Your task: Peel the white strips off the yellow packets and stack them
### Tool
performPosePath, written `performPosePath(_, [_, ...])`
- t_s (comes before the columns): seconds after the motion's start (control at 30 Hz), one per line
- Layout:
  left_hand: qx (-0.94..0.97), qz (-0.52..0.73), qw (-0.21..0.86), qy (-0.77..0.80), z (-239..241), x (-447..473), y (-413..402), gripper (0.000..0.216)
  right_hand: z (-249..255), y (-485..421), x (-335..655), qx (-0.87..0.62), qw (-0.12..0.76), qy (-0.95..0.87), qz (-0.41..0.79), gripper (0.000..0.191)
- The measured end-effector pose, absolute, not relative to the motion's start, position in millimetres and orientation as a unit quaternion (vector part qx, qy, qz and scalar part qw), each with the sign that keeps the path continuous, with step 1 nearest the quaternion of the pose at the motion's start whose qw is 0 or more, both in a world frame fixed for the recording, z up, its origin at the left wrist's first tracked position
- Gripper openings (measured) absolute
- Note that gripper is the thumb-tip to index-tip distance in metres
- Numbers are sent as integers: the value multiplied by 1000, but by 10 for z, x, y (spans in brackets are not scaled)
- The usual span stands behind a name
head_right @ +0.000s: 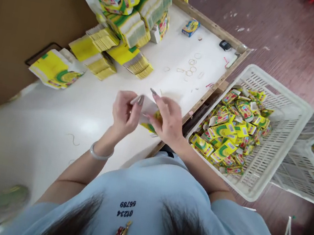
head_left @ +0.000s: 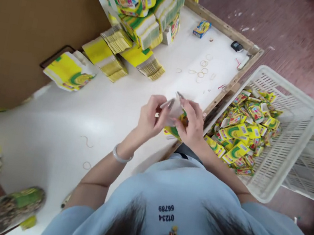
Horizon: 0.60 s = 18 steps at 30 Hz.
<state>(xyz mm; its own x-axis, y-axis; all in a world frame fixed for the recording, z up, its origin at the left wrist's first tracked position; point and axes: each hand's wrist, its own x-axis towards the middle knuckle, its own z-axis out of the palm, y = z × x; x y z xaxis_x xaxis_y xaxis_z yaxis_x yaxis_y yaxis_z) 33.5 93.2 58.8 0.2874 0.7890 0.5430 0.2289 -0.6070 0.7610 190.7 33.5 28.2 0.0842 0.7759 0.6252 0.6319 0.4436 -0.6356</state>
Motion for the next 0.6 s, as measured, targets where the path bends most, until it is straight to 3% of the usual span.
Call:
performPosePath(0.17, [671,561,310,373,614,312,631,21,293,274,1791,-490,556,-665,87,28])
performPosePath(0.27, [661,574,348,336,507,336,618,30,259,211,1846,-507,555,-654,88,27])
performPosePath(0.4, [744,463,426,225,287,437,529,92,257,189,1883,-534,578,-612,83,33])
performPosePath(0.43, [756,430,447,211,243,462,486,99,272,186,1885,-543,573,-608,82,36])
performPosePath(0.6, [716,387,517,265,160,490,293,71,381,149,1877,-597,529,-577,176,46])
